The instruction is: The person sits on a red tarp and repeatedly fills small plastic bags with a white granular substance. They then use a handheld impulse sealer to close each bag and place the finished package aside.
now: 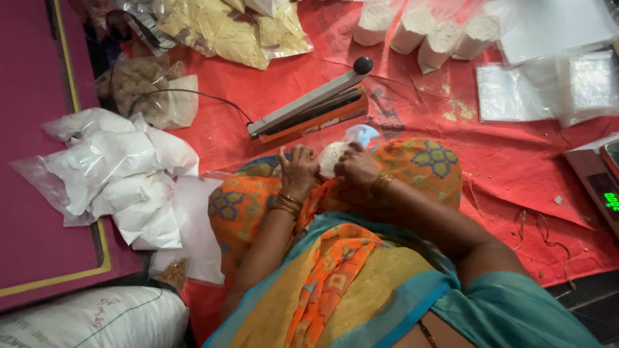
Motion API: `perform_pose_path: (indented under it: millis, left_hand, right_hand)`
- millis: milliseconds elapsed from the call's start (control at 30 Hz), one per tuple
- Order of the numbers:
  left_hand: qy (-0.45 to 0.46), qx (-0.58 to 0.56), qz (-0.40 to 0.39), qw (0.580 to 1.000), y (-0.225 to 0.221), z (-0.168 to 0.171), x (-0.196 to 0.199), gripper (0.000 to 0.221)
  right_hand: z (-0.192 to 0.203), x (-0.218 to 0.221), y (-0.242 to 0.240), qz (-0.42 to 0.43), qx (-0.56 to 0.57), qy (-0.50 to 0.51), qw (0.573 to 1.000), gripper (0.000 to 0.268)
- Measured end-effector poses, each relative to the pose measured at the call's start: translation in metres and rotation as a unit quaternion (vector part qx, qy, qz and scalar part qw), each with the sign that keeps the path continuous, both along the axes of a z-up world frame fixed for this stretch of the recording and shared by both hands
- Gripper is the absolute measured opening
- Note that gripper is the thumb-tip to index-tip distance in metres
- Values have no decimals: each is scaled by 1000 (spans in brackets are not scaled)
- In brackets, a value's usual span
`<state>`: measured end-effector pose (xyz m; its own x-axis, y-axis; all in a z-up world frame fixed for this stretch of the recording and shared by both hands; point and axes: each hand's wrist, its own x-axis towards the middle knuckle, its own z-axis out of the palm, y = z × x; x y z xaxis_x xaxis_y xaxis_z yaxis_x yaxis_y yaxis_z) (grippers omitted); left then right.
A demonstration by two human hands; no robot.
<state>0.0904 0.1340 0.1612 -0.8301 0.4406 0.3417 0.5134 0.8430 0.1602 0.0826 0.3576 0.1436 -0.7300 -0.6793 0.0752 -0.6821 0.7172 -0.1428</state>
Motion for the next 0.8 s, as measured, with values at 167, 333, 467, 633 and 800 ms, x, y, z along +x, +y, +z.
perform_pose_path:
  millis: [167,333,467,633,800]
  left_hand:
    - [-12,39,13,999,-1,3,-3,4]
    - [16,13,12,1000,4,5,-26,4]
    - [35,-23,1,999,16,12,-57,7]
    - [-108,150,-50,982,45,35,-121,34]
    - [-27,336,-158,928,57,94,-217,66]
  right_hand:
    - [5,-21,52,11,-27,3,1000,12]
    - [0,-21,59,-35,15,-4,999,15]
    - [4,-7,45,-39,-43,21,998,13]
    - [16,19,10,-20,-31,-42,998,18]
    - [29,21,-6,-36,-52,-54,996,31]
